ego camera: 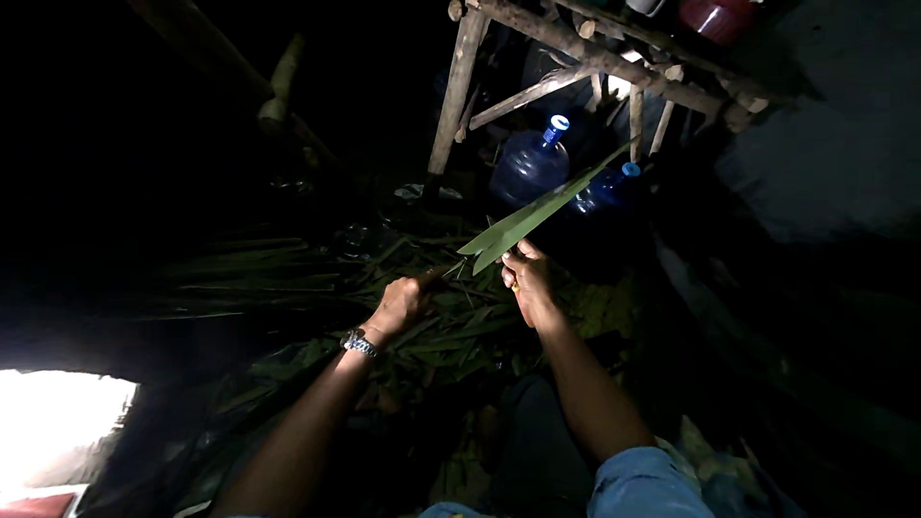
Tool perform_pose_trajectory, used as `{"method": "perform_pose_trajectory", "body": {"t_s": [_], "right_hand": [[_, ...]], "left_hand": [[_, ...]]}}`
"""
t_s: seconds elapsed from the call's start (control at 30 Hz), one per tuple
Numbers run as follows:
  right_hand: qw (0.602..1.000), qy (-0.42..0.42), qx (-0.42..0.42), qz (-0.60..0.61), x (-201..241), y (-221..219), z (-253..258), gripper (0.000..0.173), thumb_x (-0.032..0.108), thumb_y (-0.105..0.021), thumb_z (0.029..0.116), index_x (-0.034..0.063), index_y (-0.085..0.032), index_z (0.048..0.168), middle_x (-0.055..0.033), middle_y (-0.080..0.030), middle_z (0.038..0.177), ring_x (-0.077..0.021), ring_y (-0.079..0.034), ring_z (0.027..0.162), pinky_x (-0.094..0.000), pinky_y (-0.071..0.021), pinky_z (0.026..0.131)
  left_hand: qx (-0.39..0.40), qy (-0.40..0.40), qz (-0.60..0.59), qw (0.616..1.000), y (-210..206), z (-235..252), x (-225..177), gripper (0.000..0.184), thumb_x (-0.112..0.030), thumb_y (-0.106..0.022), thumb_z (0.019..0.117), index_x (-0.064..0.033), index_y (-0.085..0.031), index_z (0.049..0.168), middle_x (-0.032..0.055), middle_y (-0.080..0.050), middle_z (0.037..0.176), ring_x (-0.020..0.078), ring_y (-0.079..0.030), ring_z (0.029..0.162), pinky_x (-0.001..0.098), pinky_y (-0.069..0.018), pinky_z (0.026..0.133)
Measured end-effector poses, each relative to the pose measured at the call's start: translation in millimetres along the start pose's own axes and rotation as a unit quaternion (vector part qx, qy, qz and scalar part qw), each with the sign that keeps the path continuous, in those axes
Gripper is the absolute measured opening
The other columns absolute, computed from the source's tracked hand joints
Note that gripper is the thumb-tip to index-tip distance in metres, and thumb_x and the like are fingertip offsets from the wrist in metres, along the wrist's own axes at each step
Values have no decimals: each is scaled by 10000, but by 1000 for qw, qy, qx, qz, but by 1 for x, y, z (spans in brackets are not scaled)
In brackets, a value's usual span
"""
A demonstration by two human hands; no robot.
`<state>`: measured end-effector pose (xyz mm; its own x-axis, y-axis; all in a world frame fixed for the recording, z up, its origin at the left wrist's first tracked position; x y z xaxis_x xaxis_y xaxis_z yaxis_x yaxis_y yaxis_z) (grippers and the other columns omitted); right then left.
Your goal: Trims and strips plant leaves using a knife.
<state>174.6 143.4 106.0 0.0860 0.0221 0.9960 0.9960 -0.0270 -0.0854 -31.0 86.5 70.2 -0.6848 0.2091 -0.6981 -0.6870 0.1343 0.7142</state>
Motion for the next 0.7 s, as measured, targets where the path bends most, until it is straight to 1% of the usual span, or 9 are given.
{"method": "perform_pose_trajectory", "body": {"t_s": [0.07, 0.13, 0.27, 0.47, 0.5, 0.57, 0.6, 0.63, 0.7], "right_hand": [[1000, -2, -18, 9, 0, 6, 10, 264, -74, -525, 1001, 22, -620, 1228, -51, -630, 837, -35, -425, 468, -170, -381, 419], [999, -13, -42, 26, 1, 13, 21, 338, -90, -511, 996, 20, -577, 1309, -52, -600, 871, -44, -415, 474, -182, -382, 417], [995, -36, -71, 65, 1, 28, 37, 311, -43, -487, 1021, 66, -545, 1306, -12, -542, 797, -42, -412, 458, -182, -392, 408], [983, -28, -133, 127, 8, 68, 44, 387, -10, -447, 1044, 101, -454, 1415, -3, -500, 820, -49, -419, 488, -189, -408, 438], [979, -24, -140, 144, 8, 77, 46, 361, 0, -447, 1048, 111, -466, 1392, 2, -494, 822, -47, -409, 489, -190, -404, 438], [974, -11, -137, 181, 7, 91, 47, 262, 39, -455, 1055, 161, -529, 1275, 36, -501, 769, -33, -378, 471, -179, -367, 428], [973, -3, -128, 191, 8, 97, 47, 236, 52, -455, 1061, 177, -539, 1243, 42, -523, 782, -23, -374, 468, -165, -358, 420], [973, 1, -125, 194, 8, 101, 46, 252, 49, -460, 1061, 186, -545, 1254, 36, -551, 813, -19, -375, 466, -158, -350, 412], [976, 0, -124, 180, 6, 104, 43, 374, -8, -445, 1031, 190, -539, 1334, 16, -566, 862, -27, -381, 474, -165, -342, 412]], "left_hand": [[-1, 16, 4, 1000, 1, -1, 7, 374, -154, -503, 1067, -92, -603, 1422, 250, -702, 1179, 474, -668, 1087, 666, -473, 962], [-10, 26, 21, 999, 7, -2, 14, 382, -196, -500, 1076, -125, -595, 1440, 252, -706, 1163, 477, -671, 1079, 669, -476, 955], [-16, 36, 56, 998, 24, -7, 22, 383, -235, -495, 1085, -210, -594, 1453, 226, -704, 1211, 481, -672, 1094, 699, -470, 942], [-37, 41, 115, 992, 43, -16, 21, 380, -198, -509, 1072, -232, -612, 1436, 221, -712, 1201, 499, -679, 1061, 715, -473, 901], [-48, 49, 128, 989, 48, -17, 23, 376, -189, -522, 1066, -228, -620, 1427, 224, -712, 1198, 503, -679, 1057, 718, -475, 897], [-74, 63, 152, 984, 59, -20, 32, 394, -144, -562, 1034, -220, -633, 1414, 243, -711, 1181, 520, -677, 1039, 723, -478, 875], [-79, 77, 158, 981, 66, -21, 37, 399, -139, -565, 1033, -220, -628, 1419, 246, -702, 1206, 523, -669, 1059, 727, -471, 884], [-86, 85, 161, 980, 72, -23, 43, 393, -145, -566, 1036, -222, -629, 1416, 242, -696, 1223, 518, -665, 1074, 729, -464, 891], [-100, 83, 158, 979, 83, -27, 52, 392, -153, -594, 1024, -228, -636, 1406, 220, -682, 1264, 497, -650, 1126, 720, -463, 925]]}}
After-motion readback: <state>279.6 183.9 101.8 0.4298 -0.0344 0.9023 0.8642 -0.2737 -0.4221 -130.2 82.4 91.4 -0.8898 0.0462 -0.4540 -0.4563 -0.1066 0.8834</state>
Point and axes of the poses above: each hand's wrist, its own z-axis towards the middle knuckle, its own y-axis out of the back of the hand, x = y × z, the point moved 9 cm from there along z, towards the middle knuckle
